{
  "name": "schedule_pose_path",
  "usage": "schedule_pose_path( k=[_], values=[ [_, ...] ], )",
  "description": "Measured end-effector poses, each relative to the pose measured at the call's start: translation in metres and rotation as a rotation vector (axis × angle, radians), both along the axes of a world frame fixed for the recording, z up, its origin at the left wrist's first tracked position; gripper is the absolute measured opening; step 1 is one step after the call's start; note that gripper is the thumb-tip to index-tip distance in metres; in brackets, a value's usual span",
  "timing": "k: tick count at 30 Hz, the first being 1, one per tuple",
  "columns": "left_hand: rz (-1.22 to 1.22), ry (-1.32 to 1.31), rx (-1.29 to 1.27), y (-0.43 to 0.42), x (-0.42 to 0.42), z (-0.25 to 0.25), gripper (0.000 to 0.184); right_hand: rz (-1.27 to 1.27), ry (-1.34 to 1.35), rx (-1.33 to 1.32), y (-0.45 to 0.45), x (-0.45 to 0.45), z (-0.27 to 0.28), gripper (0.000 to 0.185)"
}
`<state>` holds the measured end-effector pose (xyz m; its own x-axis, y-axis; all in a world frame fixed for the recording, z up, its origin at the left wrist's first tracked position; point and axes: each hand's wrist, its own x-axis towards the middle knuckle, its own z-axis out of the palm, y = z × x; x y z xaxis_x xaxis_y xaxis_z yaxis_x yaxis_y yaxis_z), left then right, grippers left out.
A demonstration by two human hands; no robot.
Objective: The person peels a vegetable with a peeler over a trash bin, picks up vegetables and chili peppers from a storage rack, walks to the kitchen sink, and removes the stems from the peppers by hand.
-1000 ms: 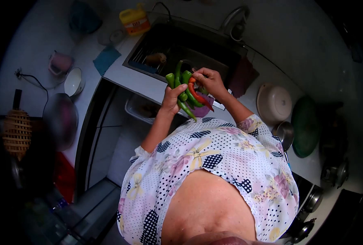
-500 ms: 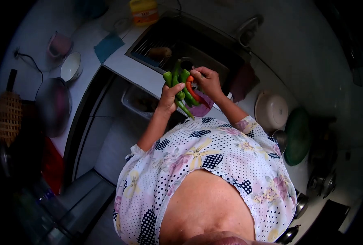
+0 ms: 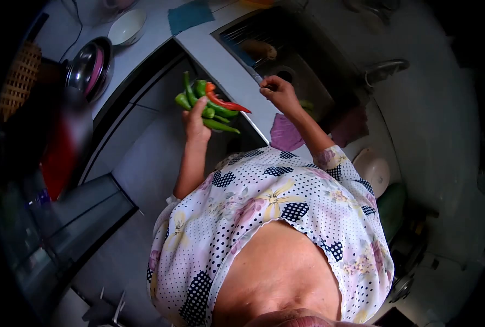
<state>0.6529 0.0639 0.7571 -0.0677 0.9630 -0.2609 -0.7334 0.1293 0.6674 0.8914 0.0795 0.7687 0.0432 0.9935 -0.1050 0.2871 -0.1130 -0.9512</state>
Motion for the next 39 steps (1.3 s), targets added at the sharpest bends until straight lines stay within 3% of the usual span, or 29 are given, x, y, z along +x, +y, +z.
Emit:
schedule_pose_path(
  k=[4,7,10,11,15,20,23,26,29,31,35,39],
  values=[
    [0.145,0.068,0.004,-0.016,-0.040,0.000,0.036,0.216,0.006,-0.015,0.025,-0.032,-0.018,0.020],
    [0.177,0.024,-0.058,-0.025,-0.049,0.001,0.037,0.220,-0.145,0.035,0.037,-0.036,-0.039,0.030],
    [0.117,-0.035,0.006,-0.025,-0.051,-0.007,0.040,0.129,0.171,-0.136,0.032,-0.034,-0.045,0.026],
    [0.086,-0.059,0.020,-0.025,-0.049,-0.006,0.041,0.099,0.324,-0.226,0.024,-0.033,-0.037,0.024],
    [-0.089,-0.127,0.059,-0.019,-0.031,0.009,0.044,0.133,0.348,-0.227,-0.015,-0.013,-0.031,0.020],
    [-0.367,-0.172,0.053,0.002,-0.004,0.007,0.051,-0.091,0.405,-0.293,-0.089,0.019,-0.045,0.029],
    [-0.549,-0.203,0.032,0.015,0.016,0.011,0.052,-0.364,0.535,-0.380,-0.137,0.030,-0.037,0.027],
    [-0.730,-0.157,-0.010,0.027,0.038,0.015,0.051,-0.503,0.384,-0.245,-0.171,0.034,-0.035,0.021],
    [-0.839,-0.034,-0.088,0.026,0.053,0.022,0.044,-0.598,0.407,-0.174,-0.159,0.008,-0.009,0.021],
    [-0.960,-0.007,-0.056,0.024,0.071,0.027,0.044,-0.566,0.315,-0.038,-0.144,-0.001,0.011,0.031],
    [-1.087,0.001,-0.012,0.017,0.098,0.032,0.044,-0.536,0.180,0.051,-0.124,-0.006,0.026,0.024],
    [-0.986,-0.167,-0.162,0.005,0.087,0.030,0.045,-0.625,0.541,0.015,-0.121,-0.001,0.015,0.017]
  ],
)
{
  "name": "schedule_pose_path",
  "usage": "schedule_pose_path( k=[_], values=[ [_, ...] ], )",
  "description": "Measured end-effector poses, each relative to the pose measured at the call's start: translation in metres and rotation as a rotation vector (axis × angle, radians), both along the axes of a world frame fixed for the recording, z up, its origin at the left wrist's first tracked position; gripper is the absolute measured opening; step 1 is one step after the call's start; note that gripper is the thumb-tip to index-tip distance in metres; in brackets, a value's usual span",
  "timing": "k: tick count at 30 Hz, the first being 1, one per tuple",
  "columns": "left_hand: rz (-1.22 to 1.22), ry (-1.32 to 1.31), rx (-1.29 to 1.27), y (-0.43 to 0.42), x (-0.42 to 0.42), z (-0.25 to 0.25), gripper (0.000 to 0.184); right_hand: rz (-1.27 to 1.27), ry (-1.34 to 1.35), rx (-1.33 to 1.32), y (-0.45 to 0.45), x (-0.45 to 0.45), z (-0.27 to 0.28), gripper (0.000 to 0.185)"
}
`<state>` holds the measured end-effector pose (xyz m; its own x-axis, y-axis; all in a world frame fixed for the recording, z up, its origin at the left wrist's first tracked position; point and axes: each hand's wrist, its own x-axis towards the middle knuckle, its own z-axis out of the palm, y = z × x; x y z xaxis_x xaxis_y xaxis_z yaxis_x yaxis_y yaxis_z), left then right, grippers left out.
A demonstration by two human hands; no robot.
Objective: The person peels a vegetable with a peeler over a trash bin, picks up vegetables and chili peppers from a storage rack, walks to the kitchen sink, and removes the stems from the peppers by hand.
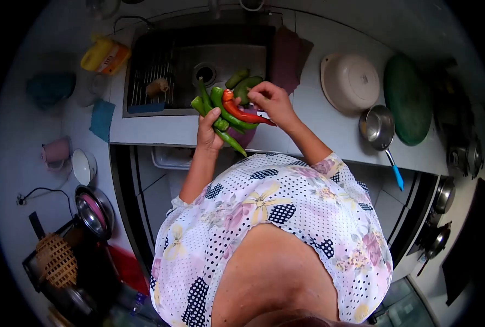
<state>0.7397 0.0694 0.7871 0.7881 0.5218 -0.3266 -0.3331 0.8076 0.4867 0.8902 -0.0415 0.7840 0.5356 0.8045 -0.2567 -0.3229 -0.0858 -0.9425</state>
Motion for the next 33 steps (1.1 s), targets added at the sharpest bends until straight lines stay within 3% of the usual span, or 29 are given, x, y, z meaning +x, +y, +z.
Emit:
schedule_pose_path(
  k=[4,5,9,12,14,18,20,25,29,33],
  values=[
    [0.139,-0.016,-0.090,0.003,-0.034,-0.015,0.050,0.049,0.115,0.024,0.005,0.000,-0.016,0.020],
    [0.171,0.003,-0.057,0.005,-0.045,-0.018,0.052,0.057,0.149,0.004,0.008,-0.001,-0.021,0.030],
    [0.398,-0.084,0.020,0.000,-0.095,-0.028,0.053,0.249,0.111,-0.164,0.030,-0.001,-0.050,0.034],
    [0.643,-0.111,0.098,-0.019,-0.128,-0.028,0.053,0.426,-0.022,-0.105,0.054,-0.014,-0.047,0.032],
    [0.804,-0.103,0.140,-0.032,-0.154,-0.030,0.053,0.607,-0.202,0.003,0.072,-0.028,-0.070,0.022],
    [1.036,-0.182,0.230,-0.035,-0.169,-0.040,0.052,0.796,-0.277,0.128,0.105,-0.055,-0.039,0.015],
    [1.029,-0.215,0.251,-0.030,-0.169,-0.042,0.052,0.848,-0.283,0.242,0.122,-0.070,-0.057,0.017],
    [0.976,-0.280,0.187,-0.023,-0.146,-0.042,0.053,0.712,-0.570,0.207,0.148,-0.062,-0.089,0.024],
    [0.841,-0.311,0.126,-0.017,-0.127,-0.054,0.056,0.622,-0.278,-0.119,0.120,-0.012,-0.068,0.017],
    [0.670,-0.277,0.106,-0.006,-0.105,-0.064,0.058,0.465,-0.091,-0.134,0.075,0.031,-0.056,0.017]
  ],
)
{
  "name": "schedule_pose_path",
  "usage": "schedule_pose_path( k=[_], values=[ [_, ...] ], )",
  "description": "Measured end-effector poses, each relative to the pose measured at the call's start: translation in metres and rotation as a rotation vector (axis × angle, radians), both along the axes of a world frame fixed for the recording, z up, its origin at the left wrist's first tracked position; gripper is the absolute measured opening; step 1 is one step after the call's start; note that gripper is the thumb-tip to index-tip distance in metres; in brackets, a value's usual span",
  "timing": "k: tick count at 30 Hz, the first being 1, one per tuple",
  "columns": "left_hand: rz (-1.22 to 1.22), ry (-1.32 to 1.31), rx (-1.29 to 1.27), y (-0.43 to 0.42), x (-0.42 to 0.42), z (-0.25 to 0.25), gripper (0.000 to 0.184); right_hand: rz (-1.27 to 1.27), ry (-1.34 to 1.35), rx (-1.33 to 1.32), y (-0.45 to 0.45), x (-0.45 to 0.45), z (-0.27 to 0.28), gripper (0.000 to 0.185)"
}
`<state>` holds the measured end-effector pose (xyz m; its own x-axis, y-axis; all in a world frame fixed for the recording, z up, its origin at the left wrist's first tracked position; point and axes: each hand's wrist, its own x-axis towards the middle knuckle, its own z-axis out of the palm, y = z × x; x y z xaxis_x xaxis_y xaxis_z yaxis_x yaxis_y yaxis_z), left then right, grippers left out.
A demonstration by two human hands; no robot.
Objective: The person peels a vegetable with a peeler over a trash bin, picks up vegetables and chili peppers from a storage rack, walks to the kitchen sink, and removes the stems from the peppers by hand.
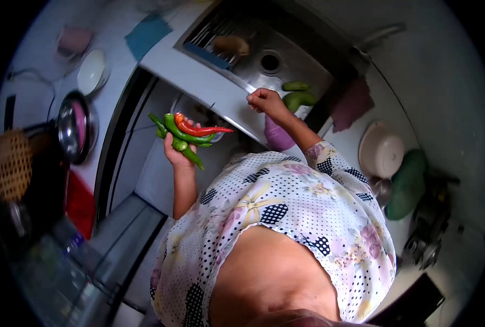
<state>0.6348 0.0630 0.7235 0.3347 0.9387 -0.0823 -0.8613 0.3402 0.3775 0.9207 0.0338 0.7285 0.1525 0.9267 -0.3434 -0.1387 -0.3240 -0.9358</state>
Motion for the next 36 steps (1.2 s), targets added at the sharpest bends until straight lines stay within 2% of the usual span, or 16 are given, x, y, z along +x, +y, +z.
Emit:
schedule_pose_path(
  k=[3,4,7,10,13,14,18,21,24,28,31,33,34,36],
  values=[
    [-0.101,0.045,-0.044,0.003,0.010,0.004,0.058,-0.132,0.069,-0.001,-0.040,0.022,-0.032,0.018],
    [-0.108,0.068,-0.075,0.002,0.008,0.004,0.058,-0.233,0.069,-0.092,-0.051,0.019,-0.036,0.019],
    [-0.146,0.029,-0.051,0.013,0.002,0.002,0.058,-0.080,-0.110,0.015,-0.054,0.003,-0.049,0.019],
    [-0.043,0.136,-0.087,0.027,-0.016,0.018,0.057,0.128,-0.467,0.204,-0.035,-0.052,-0.050,0.017],
    [0.041,0.126,-0.055,0.041,-0.022,0.033,0.056,0.423,-0.924,0.527,-0.012,-0.080,-0.038,0.034],
    [0.063,0.108,-0.030,0.043,-0.024,0.037,0.055,0.474,-1.038,0.531,-0.009,-0.085,-0.031,0.044],
    [0.145,0.062,0.071,0.032,-0.038,0.046,0.053,0.538,-1.277,0.608,-0.001,-0.097,-0.039,0.049],
    [0.220,0.101,-0.008,0.018,-0.037,0.050,0.053,0.693,-1.173,0.722,0.001,-0.097,-0.035,0.051],
    [0.187,0.097,-0.086,0.006,-0.035,0.043,0.053,0.710,-1.013,0.793,0.000,-0.100,-0.050,0.045],
    [0.087,0.102,-0.147,0.007,-0.021,0.030,0.054,0.382,-0.642,0.468,-0.009,-0.082,-0.053,0.026],
    [-0.119,0.122,-0.155,0.009,0.000,0.018,0.054,0.084,-0.428,0.186,-0.023,-0.039,-0.062,0.016],
    [-0.231,0.111,-0.226,0.015,0.017,0.009,0.055,-0.146,-0.306,0.107,-0.034,0.000,-0.068,0.017],
    [-0.318,0.160,-0.210,0.022,0.024,0.009,0.055,-0.305,-0.093,0.002,-0.040,0.016,-0.057,0.019],
    [-0.443,0.226,-0.221,0.026,0.044,0.008,0.053,-0.560,-0.005,-0.027,-0.057,0.066,-0.052,0.021]
  ],
)
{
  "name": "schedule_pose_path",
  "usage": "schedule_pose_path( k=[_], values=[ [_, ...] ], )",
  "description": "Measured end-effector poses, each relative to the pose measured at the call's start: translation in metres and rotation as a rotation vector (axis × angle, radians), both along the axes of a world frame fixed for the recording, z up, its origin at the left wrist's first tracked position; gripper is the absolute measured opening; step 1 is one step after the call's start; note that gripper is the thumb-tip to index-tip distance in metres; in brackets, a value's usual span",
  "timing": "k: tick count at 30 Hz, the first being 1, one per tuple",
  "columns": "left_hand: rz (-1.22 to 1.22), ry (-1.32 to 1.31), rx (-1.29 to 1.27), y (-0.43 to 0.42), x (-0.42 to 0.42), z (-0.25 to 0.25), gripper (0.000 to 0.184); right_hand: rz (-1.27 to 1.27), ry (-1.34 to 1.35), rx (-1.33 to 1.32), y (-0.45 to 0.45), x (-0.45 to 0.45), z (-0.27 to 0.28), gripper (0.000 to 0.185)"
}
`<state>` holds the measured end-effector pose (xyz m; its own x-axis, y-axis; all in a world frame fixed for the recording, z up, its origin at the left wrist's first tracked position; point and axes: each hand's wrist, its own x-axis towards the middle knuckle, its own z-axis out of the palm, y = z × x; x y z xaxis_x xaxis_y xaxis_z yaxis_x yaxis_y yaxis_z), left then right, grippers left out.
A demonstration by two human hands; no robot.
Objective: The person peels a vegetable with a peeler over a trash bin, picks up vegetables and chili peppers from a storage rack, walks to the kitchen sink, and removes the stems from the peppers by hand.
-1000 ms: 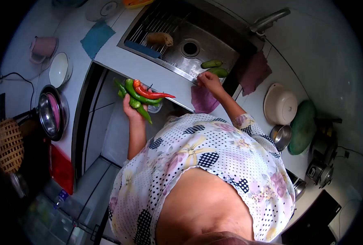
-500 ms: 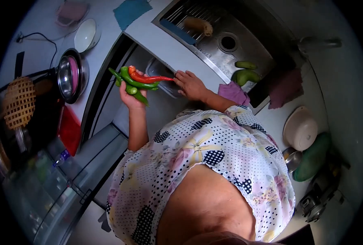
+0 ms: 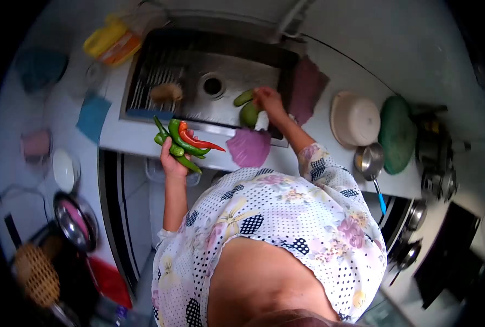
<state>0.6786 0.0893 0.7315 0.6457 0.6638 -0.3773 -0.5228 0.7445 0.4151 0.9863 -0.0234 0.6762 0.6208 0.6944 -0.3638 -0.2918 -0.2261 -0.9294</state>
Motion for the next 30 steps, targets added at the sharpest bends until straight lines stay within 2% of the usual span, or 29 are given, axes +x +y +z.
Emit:
schedule_pose_path(
  k=[3,4,5,8,10,11,12,14,17,19,21,22,25,28,30],
  values=[
    [-0.187,0.060,-0.046,0.006,0.032,0.002,0.051,-0.262,-0.030,-0.060,-0.003,0.072,-0.004,0.020],
    [-0.206,0.120,-0.080,0.010,0.044,0.001,0.050,-0.242,-0.130,-0.106,0.000,0.093,-0.004,0.019],
    [-0.278,0.059,-0.102,0.018,0.065,-0.010,0.047,-0.239,-0.256,-0.139,0.000,0.120,0.003,0.019],
    [-0.316,0.092,-0.113,0.026,0.098,-0.001,0.043,0.265,-1.348,0.067,0.021,0.144,0.023,0.013],
    [-0.311,0.095,-0.149,0.031,0.119,0.006,0.040,0.092,-0.994,-0.024,0.056,0.183,-0.017,0.012],
    [-0.306,0.072,-0.122,0.032,0.126,0.007,0.040,0.097,-1.024,-0.129,0.062,0.193,-0.039,0.012],
    [-0.310,0.052,-0.101,0.028,0.133,0.014,0.039,0.106,-1.052,-0.234,0.071,0.187,-0.033,0.012],
    [-0.305,0.036,-0.086,0.026,0.137,0.025,0.041,0.290,-1.541,-0.539,0.066,0.140,0.061,0.014],
    [-0.326,0.024,-0.115,0.027,0.141,0.033,0.044,0.219,-1.547,-0.469,0.059,0.151,0.029,0.019],
    [-0.344,0.001,-0.141,0.028,0.140,0.029,0.043,0.141,-0.923,-0.419,0.065,0.148,0.022,0.023],
    [-0.331,0.000,-0.152,0.030,0.141,0.029,0.042,0.087,-0.558,-0.335,0.071,0.151,0.008,0.026],
    [-0.325,0.015,-0.169,0.027,0.136,0.027,0.041,0.077,-0.485,-0.288,0.070,0.151,-0.020,0.028],
    [-0.307,0.034,-0.197,0.031,0.144,0.025,0.038,0.029,-0.532,-0.314,0.066,0.147,-0.070,0.032],
    [-0.307,0.008,-0.153,0.038,0.154,0.021,0.036,0.183,-0.766,-0.543,0.069,0.131,-0.050,0.031],
    [-0.304,0.051,-0.084,0.044,0.152,-0.006,0.039,0.287,-1.024,-0.729,0.060,0.087,-0.018,0.030]
  ],
)
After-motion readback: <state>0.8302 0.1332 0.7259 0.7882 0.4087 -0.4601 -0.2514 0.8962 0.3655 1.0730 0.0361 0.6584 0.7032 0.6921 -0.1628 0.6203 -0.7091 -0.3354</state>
